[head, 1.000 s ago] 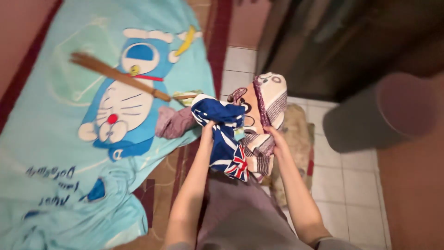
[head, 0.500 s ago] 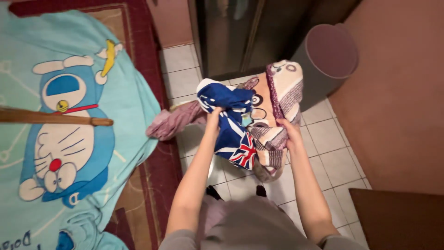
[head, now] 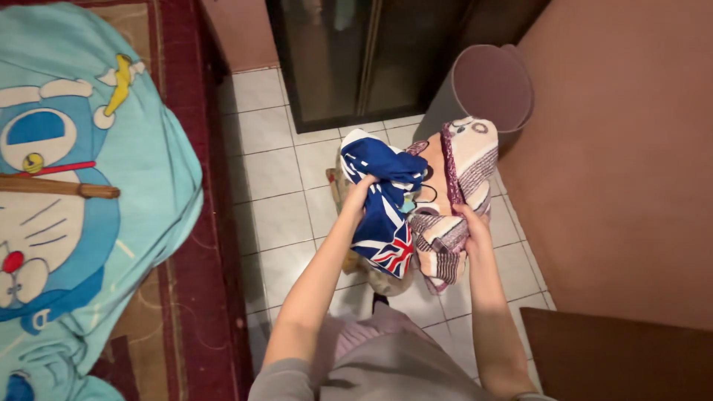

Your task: The person removes several pillows and a bundle of sticks from a bed and places them on the floor. Then the person spreads a light blue Doraemon sheet over the mattress and smooths it out by hand.

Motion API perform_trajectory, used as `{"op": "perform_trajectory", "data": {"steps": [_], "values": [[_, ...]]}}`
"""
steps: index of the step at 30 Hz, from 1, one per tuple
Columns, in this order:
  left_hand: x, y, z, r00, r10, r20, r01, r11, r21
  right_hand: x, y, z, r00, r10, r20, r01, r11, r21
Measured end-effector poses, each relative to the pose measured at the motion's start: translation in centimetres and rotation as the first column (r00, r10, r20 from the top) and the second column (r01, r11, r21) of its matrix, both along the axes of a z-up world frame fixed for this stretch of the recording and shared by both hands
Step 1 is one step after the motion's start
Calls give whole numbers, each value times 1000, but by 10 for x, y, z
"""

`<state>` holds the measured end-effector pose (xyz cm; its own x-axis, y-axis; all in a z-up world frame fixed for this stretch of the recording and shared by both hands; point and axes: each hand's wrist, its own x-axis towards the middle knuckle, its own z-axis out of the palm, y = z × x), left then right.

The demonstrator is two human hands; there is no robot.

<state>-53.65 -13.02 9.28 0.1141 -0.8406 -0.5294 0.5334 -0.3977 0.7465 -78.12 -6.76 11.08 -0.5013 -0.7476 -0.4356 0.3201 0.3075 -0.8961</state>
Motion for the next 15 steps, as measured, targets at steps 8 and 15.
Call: {"op": "perform_trajectory", "data": {"steps": [8, 15], "values": [[-93, -22, 13, 990, -65, 125, 74, 995, -63, -89, -8, -21, 1000, -12, -12, 12, 1000, -6], [-152, -37, -5, 986, -165, 38, 167, 984, -66, -66, 26, 96, 993, -110, -29, 112, 993, 45]]}}
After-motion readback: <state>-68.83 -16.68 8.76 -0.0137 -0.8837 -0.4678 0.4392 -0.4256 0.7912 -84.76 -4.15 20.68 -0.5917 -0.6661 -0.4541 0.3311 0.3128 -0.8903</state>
